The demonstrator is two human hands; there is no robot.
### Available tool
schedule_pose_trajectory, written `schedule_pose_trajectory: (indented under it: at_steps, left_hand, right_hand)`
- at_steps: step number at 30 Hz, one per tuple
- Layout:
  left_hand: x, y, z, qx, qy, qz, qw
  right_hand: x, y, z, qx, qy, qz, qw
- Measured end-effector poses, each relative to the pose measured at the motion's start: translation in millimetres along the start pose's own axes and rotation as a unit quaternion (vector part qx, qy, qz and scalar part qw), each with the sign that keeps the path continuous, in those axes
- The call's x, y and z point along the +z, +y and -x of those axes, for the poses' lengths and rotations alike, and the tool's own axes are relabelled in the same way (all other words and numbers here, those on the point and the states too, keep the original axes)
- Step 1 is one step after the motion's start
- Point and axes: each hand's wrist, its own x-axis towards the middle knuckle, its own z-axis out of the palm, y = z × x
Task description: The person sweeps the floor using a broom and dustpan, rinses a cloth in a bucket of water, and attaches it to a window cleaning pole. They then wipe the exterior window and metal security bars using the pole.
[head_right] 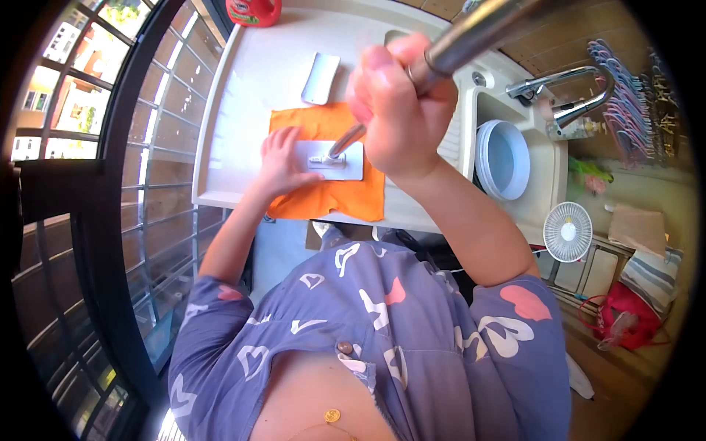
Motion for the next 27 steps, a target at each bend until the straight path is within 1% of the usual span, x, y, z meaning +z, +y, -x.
schedule_pose_trajectory:
  at_steps: [1,2,3,5,6,8,9,11,12,13,14,15,16,17,18,20,21,23,24,25,26,27]
  left_hand:
    - [2,-8,9,-0.09,0.062,0.023,0.994]
    - [5,-17,19,-0.178,0.123,0.05,0.975]
    - [7,-23,30,-0.176,0.126,0.048,0.975]
    - [3,-33,45,-0.294,0.063,-0.019,0.954]
    - [-4,-28,45,-0.294,0.073,-0.022,0.953]
    - [-17,-11,47,-0.297,-0.016,-0.061,0.953]
    - [-14,-11,48,-0.299,-0.013,-0.066,0.952]
    - [3,-16,50,-0.292,-0.006,-0.005,0.956]
    - [4,-12,50,-0.285,0.033,0.025,0.958]
    - [2,-13,48,-0.285,0.036,0.021,0.958]
    - [1,-14,45,-0.357,0.046,0.198,0.912]
    - [-3,-11,41,-0.415,0.054,0.368,0.83]
    - [-10,-9,40,-0.434,0.053,0.468,0.768]
    - [-15,-6,39,-0.434,0.055,0.465,0.77]
    - [-18,-3,37,-0.42,0.071,0.509,0.748]
    - [-25,5,30,-0.404,0.098,0.577,0.702]
    - [-32,13,27,-0.403,0.103,0.574,0.705]
    - [-49,29,17,-0.373,0.11,0.658,0.644]
    - [-53,36,12,-0.371,0.116,0.654,0.649]
    - [-57,44,5,-0.359,0.135,0.694,0.609]
    - [-60,52,-1,-0.345,0.153,0.731,0.568]
    - [-65,56,-7,-0.343,0.159,0.728,0.573]
  right_hand:
    - [-3,-4,5,0.009,-0.003,-0.022,1.0]
    - [-8,-10,11,0.005,-0.027,-0.026,0.999]
    - [-13,-16,19,0.001,-0.029,-0.027,0.999]
    - [-22,-26,29,-0.006,-0.073,0.032,0.997]
    - [-30,-33,32,-0.01,-0.109,0.037,0.993]
    - [-34,-45,36,-0.029,-0.107,0.036,0.993]
    - [-34,-51,36,-0.035,-0.106,0.029,0.993]
    - [-35,-57,35,-0.038,-0.096,0.021,0.994]
    - [-36,-61,33,-0.054,-0.088,0.012,0.995]
    - [-38,-65,30,-0.071,-0.079,0.003,0.994]
    - [-40,-70,27,-0.084,-0.059,0.005,0.995]
    - [-41,-76,23,-0.085,-0.06,0.003,0.995]
    - [-42,-84,20,-0.093,-0.034,-0.002,0.995]
    - [-43,-93,18,-0.101,-0.008,-0.008,0.995]
    - [-44,-101,15,-0.1,0.015,0.003,0.995]
    - [-52,-115,9,-0.112,0.024,-0.006,0.993]
    - [-57,-122,7,-0.118,0.034,-0.011,0.992]
    - [-66,-138,5,-0.12,0.043,-0.007,0.992]
    - [-71,-145,4,-0.116,0.052,-0.018,0.992]
    - [-79,-152,4,-0.111,0.061,-0.031,0.991]
    - [-90,-157,5,-0.103,0.043,-0.039,0.993]
    - [-100,-161,6,-0.106,0.04,-0.047,0.992]
